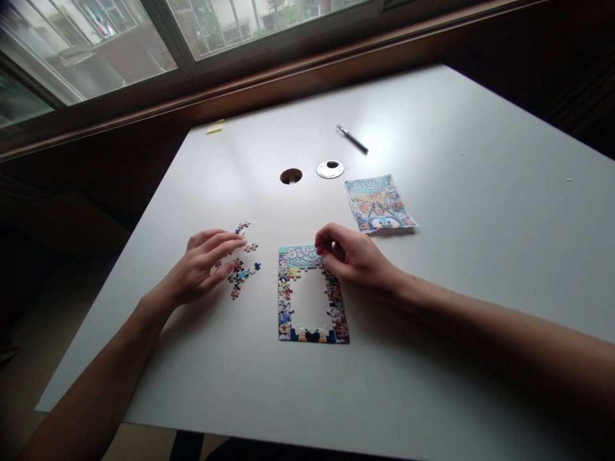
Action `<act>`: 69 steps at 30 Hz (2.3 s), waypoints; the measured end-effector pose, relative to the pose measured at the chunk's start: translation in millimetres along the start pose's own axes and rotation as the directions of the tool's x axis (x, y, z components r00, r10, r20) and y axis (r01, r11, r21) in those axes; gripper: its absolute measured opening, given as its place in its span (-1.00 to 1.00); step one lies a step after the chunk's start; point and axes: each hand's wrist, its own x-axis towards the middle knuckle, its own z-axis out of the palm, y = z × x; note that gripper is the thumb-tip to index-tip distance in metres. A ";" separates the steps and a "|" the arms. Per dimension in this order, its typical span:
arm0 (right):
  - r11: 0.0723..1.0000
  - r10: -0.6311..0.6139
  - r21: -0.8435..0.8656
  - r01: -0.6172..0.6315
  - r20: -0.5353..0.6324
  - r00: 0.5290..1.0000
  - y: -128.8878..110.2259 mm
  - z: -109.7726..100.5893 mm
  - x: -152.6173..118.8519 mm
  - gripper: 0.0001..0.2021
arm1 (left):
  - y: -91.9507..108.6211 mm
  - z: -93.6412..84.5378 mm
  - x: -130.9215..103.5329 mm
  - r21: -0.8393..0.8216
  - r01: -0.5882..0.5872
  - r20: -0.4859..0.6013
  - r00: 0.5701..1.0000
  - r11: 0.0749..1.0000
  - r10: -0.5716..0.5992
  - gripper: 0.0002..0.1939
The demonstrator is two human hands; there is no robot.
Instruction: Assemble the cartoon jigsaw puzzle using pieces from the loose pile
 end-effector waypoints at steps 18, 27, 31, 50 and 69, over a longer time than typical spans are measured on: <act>1.000 -0.010 -0.006 0.010 -0.006 1.000 1.1 0.3 -0.8 -0.84 | -3.0 -2.3 0.4 -0.267 -0.003 -0.126 0.992 0.964 -0.031 -0.92; 1.000 -0.009 -0.008 0.009 -0.005 1.000 1.4 0.4 0.1 -0.84 | -5.7 2.6 -0.7 -0.764 0.248 -0.054 0.895 0.595 -0.443 -0.70; 1.000 -0.013 -0.003 0.013 -0.004 1.000 1.8 0.1 0.0 -0.84 | -4.5 4.4 -0.9 -0.780 0.275 -0.028 0.882 0.562 -0.471 -0.69; 1.000 0.000 -0.015 0.000 -0.006 1.000 -0.4 0.2 -0.3 -0.84 | -14.6 -6.6 -0.1 -0.215 0.129 -0.321 0.927 0.968 -0.195 -0.89; 1.000 0.013 -0.020 -0.013 -0.003 1.000 0.4 0.0 -0.4 -0.85 | -44.6 -33.3 -15.9 0.027 0.107 -0.112 0.988 0.994 -0.103 -0.88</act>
